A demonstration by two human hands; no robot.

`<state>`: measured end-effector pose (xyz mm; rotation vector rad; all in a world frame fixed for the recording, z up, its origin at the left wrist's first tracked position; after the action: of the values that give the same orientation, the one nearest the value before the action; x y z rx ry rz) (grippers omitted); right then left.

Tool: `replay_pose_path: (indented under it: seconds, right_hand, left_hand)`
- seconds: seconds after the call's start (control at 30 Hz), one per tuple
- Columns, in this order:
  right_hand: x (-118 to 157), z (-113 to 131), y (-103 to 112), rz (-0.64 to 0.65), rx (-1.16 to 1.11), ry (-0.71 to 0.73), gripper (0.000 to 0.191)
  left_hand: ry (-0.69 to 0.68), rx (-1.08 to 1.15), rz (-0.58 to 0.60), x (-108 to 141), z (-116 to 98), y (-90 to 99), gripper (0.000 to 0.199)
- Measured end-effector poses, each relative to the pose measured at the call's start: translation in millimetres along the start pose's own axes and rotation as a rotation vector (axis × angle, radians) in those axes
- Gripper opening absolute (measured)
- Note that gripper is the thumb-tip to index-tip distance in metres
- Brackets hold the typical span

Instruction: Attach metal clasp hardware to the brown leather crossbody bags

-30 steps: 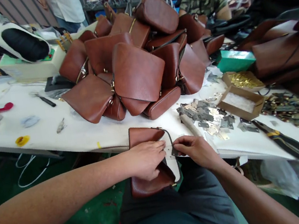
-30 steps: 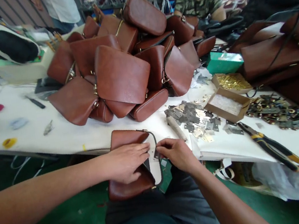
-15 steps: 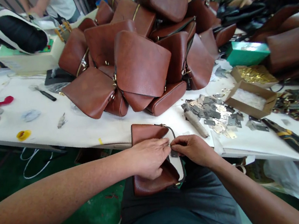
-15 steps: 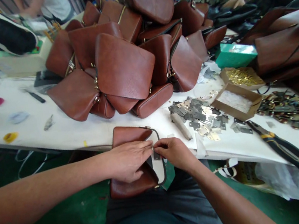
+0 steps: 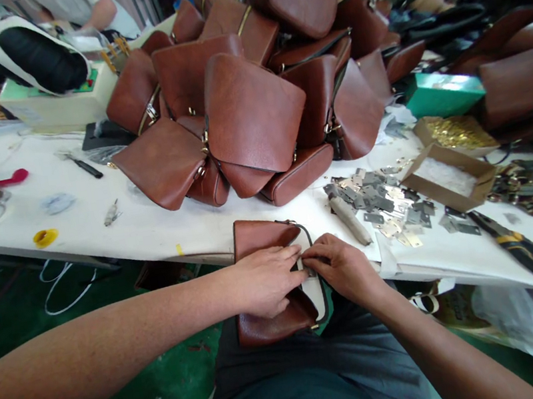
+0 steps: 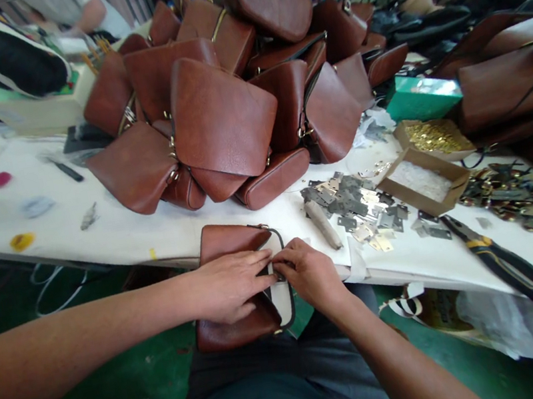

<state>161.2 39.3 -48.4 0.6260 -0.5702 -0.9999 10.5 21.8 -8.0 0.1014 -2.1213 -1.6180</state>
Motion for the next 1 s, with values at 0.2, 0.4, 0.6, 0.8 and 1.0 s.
replay_pose_path:
  seconds: [0.2,0.4,0.6,0.8,1.0]
  right_hand:
    - [3,-1,-4,0.03,0.013,0.018,0.022]
    - [4,-5,25,-0.132,0.05,0.006,0.023]
    - [-14,-38,81,-0.381,0.471,-0.283,0.042]
    - [-22,-74,88,-0.366,0.067,-0.331,0.05]
    - [-11,-24,66,-0.331,-1.137,0.034,0.041]
  left_hand:
    - [-0.01,-0.026,-0.02,0,-1,-1.2,0.053]
    - [-0.007,-0.007,-0.05,-1,0,-1.4,0.053]
    - [-0.012,0.051,-0.068,-1,4,1.1,0.05]
    - [-0.011,0.068,-0.054,-1,8,0.6,0.048]
    - [0.007,0.062,-0.054,-3,8,1.2,0.045]
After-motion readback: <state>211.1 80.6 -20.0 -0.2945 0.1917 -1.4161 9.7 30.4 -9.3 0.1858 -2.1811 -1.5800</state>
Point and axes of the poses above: each hand's wrist, its own x-axis away from the middle knuckle, its own y-axis out of the back of the hand, z = x × y, the point moved 6 cm from there along -x, towards the middle knuckle, and after that the axes turned 10 degrees about z, right-handed, at the moved point
